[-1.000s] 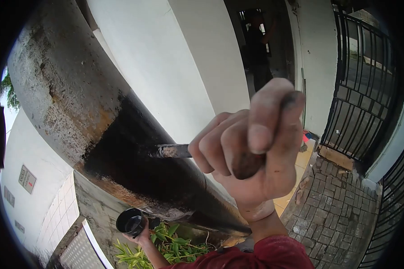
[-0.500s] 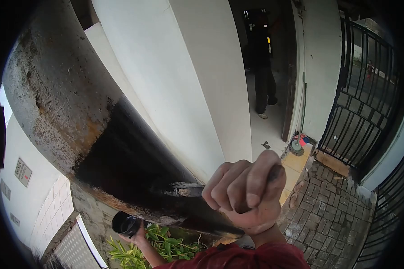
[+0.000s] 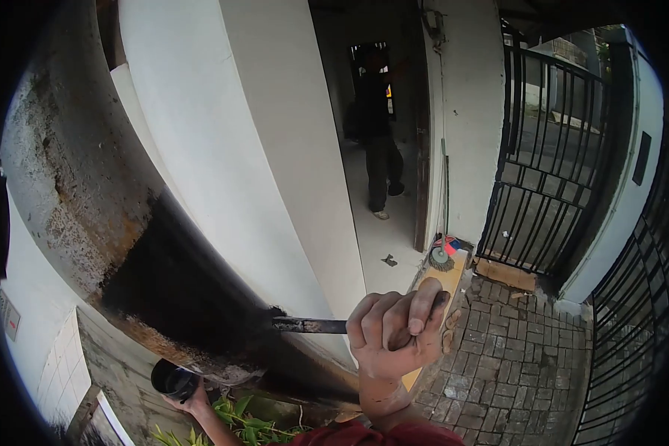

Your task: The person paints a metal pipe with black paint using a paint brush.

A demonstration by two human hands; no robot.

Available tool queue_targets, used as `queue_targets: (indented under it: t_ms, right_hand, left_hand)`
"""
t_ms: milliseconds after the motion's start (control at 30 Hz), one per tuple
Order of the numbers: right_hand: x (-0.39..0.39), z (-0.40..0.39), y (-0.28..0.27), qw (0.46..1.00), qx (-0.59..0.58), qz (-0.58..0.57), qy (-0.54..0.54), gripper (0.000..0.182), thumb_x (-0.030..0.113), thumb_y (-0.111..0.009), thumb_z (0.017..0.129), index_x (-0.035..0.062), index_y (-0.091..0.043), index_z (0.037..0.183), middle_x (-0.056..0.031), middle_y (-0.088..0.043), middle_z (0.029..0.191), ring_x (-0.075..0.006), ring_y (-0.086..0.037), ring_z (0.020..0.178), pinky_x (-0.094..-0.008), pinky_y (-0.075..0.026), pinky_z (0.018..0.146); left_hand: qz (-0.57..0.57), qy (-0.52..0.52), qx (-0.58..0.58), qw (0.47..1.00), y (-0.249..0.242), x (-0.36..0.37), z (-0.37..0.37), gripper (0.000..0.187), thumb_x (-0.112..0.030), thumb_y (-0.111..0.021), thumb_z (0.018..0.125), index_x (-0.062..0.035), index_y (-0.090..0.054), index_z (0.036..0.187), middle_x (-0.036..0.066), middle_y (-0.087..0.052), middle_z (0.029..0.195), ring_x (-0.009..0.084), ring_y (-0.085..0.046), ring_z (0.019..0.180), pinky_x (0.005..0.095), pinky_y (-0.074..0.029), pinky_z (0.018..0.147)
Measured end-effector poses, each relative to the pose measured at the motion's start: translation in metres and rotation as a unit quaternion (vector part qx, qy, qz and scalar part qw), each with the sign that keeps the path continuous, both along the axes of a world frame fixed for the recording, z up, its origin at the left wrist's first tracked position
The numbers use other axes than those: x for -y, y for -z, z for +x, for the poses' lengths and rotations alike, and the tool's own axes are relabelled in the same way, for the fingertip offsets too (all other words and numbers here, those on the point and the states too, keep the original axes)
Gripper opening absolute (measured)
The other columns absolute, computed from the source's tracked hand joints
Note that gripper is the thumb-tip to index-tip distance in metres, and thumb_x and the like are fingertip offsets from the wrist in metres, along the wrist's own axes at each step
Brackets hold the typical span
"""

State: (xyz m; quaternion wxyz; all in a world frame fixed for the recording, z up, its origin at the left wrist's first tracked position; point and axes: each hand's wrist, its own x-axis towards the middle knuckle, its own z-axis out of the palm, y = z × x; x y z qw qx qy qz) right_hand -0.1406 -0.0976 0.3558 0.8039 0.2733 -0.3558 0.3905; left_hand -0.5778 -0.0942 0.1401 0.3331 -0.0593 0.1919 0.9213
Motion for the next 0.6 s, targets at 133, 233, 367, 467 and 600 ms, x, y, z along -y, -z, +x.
queue_targets:
  t_ms: [133,233,367,467,600]
  right_hand:
    - [0.005,0.029,0.033,0.989,-0.018,-0.037,0.144,0.047,0.049,-0.029,0.101,0.0090,-0.036,0.077,0.0011,-0.022,0.038,-0.0081,-0.012,0.029,-0.0237,-0.017,0.030]
    - [-0.010,0.023,0.034,0.979,-0.013,-0.085,0.183,0.056,0.054,-0.034,0.098,0.0023,-0.042,0.079,-0.0037,-0.036,0.046,-0.0086,-0.021,0.033,-0.0241,-0.020,0.035]
    - [-0.056,0.004,0.018,0.925,0.183,-0.134,0.305,0.062,0.051,-0.042,0.097,-0.0095,-0.056,0.091,-0.0086,-0.053,0.061,-0.0080,-0.036,0.044,-0.0239,-0.025,0.043]
    - [-0.049,-0.015,0.019,0.856,0.274,-0.176,0.401,0.052,0.042,-0.051,0.095,-0.0083,-0.061,0.087,-0.0058,-0.056,0.062,-0.0065,-0.039,0.046,-0.0226,-0.025,0.044]
    - [-0.004,-0.028,0.033,0.825,0.287,-0.157,0.462,0.038,0.031,-0.060,0.092,-0.0043,-0.065,0.081,-0.0012,-0.055,0.059,-0.0050,-0.042,0.048,-0.0220,-0.027,0.045]
  left_hand:
    - [0.009,0.035,0.013,0.999,-0.014,0.007,0.007,0.066,-0.063,-0.051,0.078,-0.0216,-0.054,0.129,0.009,-0.046,0.140,0.0334,-0.034,0.134,0.0651,-0.028,0.103]
    - [0.014,0.024,0.004,1.000,-0.017,0.006,-0.008,0.063,-0.061,-0.048,0.081,-0.0213,-0.054,0.129,0.009,-0.048,0.138,0.0338,-0.035,0.134,0.0641,-0.027,0.104]
    - [0.070,0.039,-0.044,0.996,-0.030,0.004,-0.038,0.063,-0.061,-0.046,0.082,-0.0203,-0.054,0.130,0.010,-0.048,0.139,0.0342,-0.035,0.134,0.0640,-0.026,0.105]
    - [0.120,0.045,-0.058,0.990,-0.020,0.000,-0.056,0.064,-0.062,-0.045,0.084,-0.0205,-0.052,0.132,0.009,-0.045,0.141,0.0341,-0.034,0.134,0.0652,-0.025,0.105]
    - [0.123,0.056,-0.043,0.990,0.013,-0.011,-0.067,0.062,-0.061,-0.045,0.083,-0.0224,-0.052,0.132,0.009,-0.045,0.140,0.0341,-0.035,0.134,0.0655,-0.025,0.105]
